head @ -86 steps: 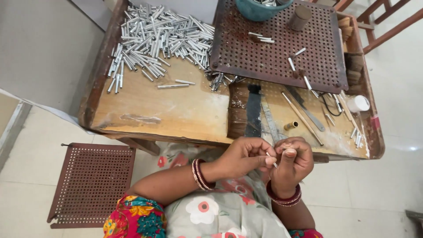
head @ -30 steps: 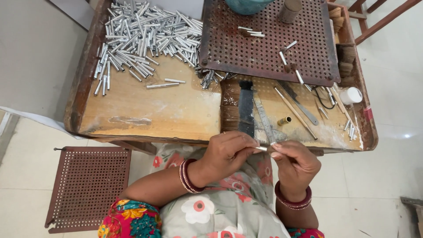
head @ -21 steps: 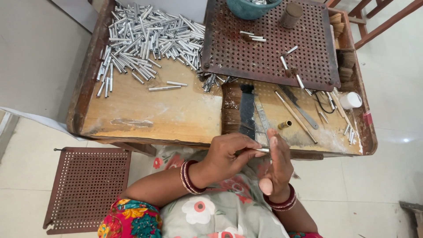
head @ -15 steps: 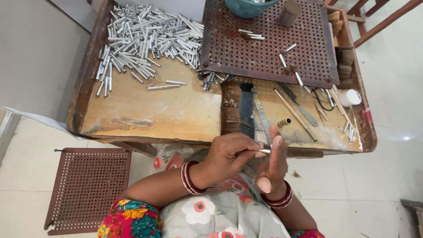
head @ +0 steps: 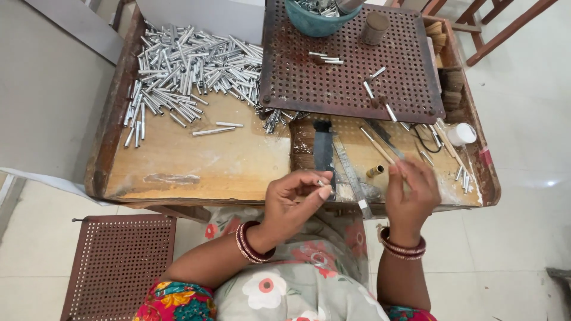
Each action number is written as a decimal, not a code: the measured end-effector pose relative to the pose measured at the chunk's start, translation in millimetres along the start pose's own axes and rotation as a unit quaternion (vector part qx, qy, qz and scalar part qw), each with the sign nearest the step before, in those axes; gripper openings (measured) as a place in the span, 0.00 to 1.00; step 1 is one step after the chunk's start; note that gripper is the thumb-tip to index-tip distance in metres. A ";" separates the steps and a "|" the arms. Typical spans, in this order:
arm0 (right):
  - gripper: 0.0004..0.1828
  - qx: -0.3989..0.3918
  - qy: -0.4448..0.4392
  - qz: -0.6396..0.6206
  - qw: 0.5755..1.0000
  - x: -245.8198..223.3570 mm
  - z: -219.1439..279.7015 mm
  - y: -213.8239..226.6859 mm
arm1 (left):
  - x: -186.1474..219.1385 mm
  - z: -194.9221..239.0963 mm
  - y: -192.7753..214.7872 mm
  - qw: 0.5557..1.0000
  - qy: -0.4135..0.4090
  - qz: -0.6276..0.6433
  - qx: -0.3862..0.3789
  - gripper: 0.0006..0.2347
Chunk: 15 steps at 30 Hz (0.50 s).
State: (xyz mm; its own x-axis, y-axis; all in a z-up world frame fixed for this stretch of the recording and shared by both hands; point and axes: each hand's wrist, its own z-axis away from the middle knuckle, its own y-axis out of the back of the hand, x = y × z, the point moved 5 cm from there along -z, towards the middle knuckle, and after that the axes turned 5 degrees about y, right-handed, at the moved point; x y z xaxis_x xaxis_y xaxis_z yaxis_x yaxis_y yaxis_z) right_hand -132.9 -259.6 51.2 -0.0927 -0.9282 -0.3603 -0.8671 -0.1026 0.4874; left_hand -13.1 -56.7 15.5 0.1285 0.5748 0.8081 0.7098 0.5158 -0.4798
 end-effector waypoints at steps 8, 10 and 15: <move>0.06 -0.060 0.069 0.134 0.987 -31.4 6.2 29.5 | -2.9 -6.2 25.3 0.993 0.038 0.057 0.092 0.05; 0.05 -0.056 -0.006 0.019 0.998 -36.7 30.5 39.5 | -3.5 -5.0 26.7 0.991 0.050 0.065 0.106 0.05; 0.08 -0.046 0.035 -0.059 0.997 -84.8 44.2 45.4 | -3.3 -1.4 21.1 0.990 0.052 0.093 0.095 0.07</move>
State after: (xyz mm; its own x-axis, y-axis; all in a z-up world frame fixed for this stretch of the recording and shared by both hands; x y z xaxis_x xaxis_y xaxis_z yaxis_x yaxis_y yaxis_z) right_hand -186.0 -169.7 68.8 0.0450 -0.9298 -0.3652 -0.8213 -0.2425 0.5163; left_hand 2.4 -48.6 3.2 0.3234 0.6074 0.7256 0.5247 0.5230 -0.6717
